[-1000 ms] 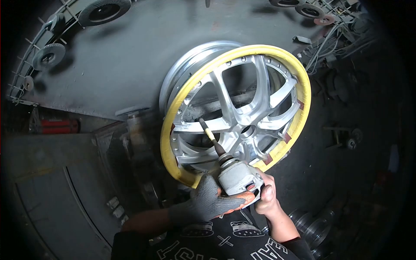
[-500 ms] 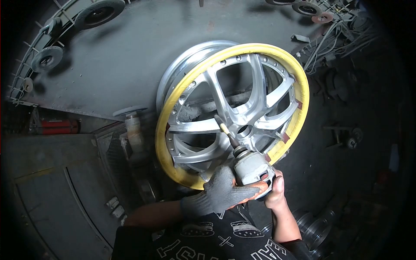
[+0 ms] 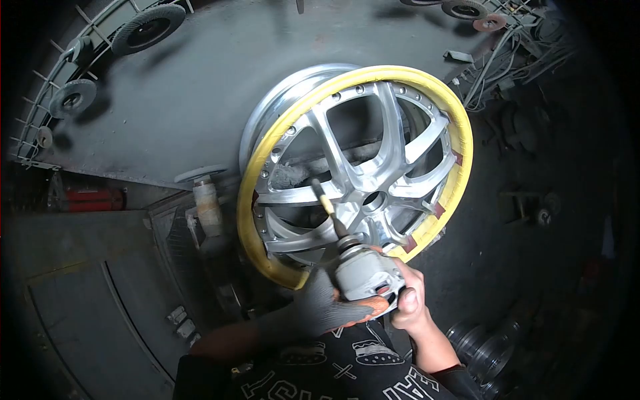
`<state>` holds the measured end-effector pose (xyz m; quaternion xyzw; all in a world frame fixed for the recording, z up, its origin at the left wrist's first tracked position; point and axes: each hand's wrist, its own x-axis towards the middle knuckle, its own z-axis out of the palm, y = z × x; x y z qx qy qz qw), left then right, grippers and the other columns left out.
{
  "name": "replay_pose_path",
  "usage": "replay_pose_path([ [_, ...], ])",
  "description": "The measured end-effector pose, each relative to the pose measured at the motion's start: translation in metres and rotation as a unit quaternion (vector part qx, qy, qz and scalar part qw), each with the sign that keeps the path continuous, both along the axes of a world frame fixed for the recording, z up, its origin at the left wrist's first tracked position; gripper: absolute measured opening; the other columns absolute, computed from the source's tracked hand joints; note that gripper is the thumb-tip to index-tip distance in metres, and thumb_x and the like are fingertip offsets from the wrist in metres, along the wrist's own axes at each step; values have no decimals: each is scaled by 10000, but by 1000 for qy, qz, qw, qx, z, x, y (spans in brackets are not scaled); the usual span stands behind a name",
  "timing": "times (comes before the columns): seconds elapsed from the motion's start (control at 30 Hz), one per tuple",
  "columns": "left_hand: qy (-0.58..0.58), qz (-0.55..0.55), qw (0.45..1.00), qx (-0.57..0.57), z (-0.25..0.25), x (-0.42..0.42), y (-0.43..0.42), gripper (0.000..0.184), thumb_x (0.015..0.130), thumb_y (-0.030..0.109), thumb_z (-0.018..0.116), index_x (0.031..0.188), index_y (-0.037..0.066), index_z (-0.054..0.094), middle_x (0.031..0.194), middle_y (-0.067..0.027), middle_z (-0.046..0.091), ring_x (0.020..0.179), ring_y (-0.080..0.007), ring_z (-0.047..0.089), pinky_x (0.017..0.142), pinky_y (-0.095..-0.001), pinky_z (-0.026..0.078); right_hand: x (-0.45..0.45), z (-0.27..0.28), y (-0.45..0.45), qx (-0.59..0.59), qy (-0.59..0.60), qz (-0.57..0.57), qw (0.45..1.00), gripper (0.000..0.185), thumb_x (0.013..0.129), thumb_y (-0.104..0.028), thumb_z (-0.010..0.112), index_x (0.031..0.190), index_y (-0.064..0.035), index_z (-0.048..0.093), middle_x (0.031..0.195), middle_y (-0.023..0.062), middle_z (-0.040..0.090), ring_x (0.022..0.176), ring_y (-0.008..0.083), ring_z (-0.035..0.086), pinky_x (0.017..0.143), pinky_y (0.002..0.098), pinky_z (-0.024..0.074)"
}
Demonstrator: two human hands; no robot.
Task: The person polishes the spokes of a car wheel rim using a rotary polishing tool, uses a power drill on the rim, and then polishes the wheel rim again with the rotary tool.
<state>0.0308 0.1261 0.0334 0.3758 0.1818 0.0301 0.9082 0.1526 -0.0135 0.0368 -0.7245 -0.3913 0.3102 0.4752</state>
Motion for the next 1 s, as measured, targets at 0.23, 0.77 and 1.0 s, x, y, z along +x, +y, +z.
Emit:
replay_pose_path([
  [0.23,5,-60,997,58,-8,16,-8,370,772,231,841,1017,33,647,665,-23,648,533,-52,585,489,-202,475,11,4,-16,-35,-2,-34,999,1058,887,-814,196,1142,135,587,910,223,693,846,330,704,768,381,531],
  [0.77,-7,-35,999,23,-5,-7,-4,638,785,121,822,1333,55,503,827,-29,667,613,-41,603,511,-201,470,-7,8,-3,-38,0,-15,999,1058,879,-809,192,1136,140,584,917,214,690,855,309,695,794,371,522],
  [1.0,16,-83,996,23,-4,13,-12,519,779,146,814,1213,57,545,864,-39,667,608,-46,594,518,-202,476,3,3,-22,-26,14,-45,999,1028,904,-784,201,1167,136,578,931,225,693,865,332,699,798,379,522],
])
